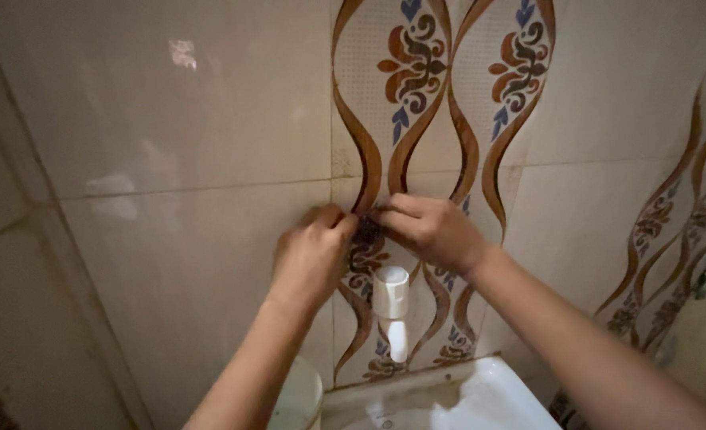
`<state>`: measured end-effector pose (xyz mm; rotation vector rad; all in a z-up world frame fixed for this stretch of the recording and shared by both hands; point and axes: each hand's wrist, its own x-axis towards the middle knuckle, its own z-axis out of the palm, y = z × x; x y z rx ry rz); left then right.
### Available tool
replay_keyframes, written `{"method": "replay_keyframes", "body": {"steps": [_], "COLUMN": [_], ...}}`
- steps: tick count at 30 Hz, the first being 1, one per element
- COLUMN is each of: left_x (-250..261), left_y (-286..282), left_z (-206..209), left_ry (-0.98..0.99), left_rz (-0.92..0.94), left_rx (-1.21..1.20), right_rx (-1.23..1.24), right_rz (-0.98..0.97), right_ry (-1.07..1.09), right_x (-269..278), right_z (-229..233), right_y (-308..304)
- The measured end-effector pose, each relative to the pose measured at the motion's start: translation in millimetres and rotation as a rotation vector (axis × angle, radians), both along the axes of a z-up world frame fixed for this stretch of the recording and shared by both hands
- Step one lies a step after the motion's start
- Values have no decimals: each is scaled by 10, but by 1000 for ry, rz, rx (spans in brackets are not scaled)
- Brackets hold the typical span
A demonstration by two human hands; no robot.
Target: The person uses a scouring pad and a plastic container to scrub and rinse the area around a bathroom faucet.
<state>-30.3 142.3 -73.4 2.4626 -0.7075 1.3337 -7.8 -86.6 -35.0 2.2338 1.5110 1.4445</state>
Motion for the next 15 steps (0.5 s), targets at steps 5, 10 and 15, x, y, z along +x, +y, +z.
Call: {"method": "replay_keyframes", "body": {"steps": [5,10,15], "left_x": [-121,-98,-129], "left_y": [-43,-61,-131], "left_z": [-275,-304,-271], "left_ry": [-98,16,-35], "left_rz": [-78,-57,-123], "left_rx": [47,31,16], "right_rx": [-48,14,139], "right_rz": [85,76,30], "right_ry": [87,99,216], "right_x": [-147,-164,-266], "right_z": [-196,-245,-255], "right_y": [6,-23,19]}}
